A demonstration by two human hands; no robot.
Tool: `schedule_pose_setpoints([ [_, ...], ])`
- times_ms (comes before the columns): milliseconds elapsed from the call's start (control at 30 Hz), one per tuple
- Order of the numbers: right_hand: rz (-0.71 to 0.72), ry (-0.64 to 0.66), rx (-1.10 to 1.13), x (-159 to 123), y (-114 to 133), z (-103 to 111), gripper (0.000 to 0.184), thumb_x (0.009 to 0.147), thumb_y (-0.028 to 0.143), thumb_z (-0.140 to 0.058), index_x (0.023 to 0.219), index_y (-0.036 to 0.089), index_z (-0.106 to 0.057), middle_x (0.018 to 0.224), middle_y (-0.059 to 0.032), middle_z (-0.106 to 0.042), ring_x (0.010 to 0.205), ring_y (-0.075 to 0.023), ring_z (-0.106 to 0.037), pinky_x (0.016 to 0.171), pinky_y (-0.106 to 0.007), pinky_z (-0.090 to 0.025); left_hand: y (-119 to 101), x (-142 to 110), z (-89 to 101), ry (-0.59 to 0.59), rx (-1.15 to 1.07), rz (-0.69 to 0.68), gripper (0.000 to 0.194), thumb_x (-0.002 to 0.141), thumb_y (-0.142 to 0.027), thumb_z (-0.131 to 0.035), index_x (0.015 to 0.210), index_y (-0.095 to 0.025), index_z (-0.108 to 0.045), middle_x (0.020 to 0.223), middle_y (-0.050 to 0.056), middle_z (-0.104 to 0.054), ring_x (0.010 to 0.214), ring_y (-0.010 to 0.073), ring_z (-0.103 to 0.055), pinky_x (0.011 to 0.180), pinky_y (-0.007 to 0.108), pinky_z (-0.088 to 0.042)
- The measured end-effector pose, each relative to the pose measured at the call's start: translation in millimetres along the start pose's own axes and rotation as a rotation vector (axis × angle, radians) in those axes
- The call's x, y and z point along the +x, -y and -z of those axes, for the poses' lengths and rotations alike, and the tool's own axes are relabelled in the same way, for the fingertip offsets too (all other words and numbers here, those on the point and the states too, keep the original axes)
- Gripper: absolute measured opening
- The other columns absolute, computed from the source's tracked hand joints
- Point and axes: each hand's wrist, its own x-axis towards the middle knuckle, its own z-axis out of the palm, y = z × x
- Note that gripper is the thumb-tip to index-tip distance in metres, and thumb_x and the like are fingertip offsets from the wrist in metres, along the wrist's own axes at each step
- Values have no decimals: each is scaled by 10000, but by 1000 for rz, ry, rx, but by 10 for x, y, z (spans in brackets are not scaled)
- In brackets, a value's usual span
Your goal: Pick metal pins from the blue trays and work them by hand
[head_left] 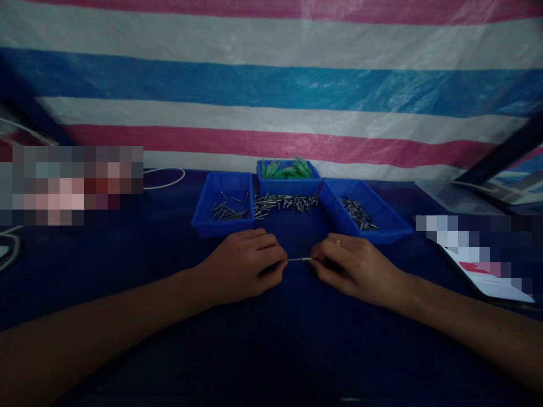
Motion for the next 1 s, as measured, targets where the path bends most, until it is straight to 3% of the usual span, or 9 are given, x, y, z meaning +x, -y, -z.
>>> schedule_pose_setpoints([
  [367,58,87,105,-7,-9,18,82,889,159,-430,887,150,-512,781,-43,-573,692,-124,-527,635,-235,-447,41,-25,-16,-21,12,34,128,844,-178,-517,790,-166,-633,732,-5,-596,668,99,-535,623,208,-422],
  [633,164,187,48,10,-20,12,195,911,183,-406,991,137,-578,916,-72,-595,829,-154,-525,766,-291,-462,25,-7,19,-38,57,29,162,853,-174,-493,746,-157,-613,703,-3,-588,650,98,-540,605,203,-427],
  [800,178,178,15,14,-25,14,247,922,198,-393,1062,131,-586,958,-87,-598,836,-160,-531,764,-299,-473,15,-9,14,-56,94,48,181,860,-179,-459,735,-163,-589,700,-3,-600,667,101,-569,615,203,-435],
  [1000,160,146,69,6,-16,3,222,903,173,-433,1024,111,-609,926,-92,-609,831,-158,-550,762,-288,-479,-13,-2,45,-4,36,197,132,847,-226,-480,959,-172,-527,637,-49,-578,537,78,-547,526,187,-404],
])
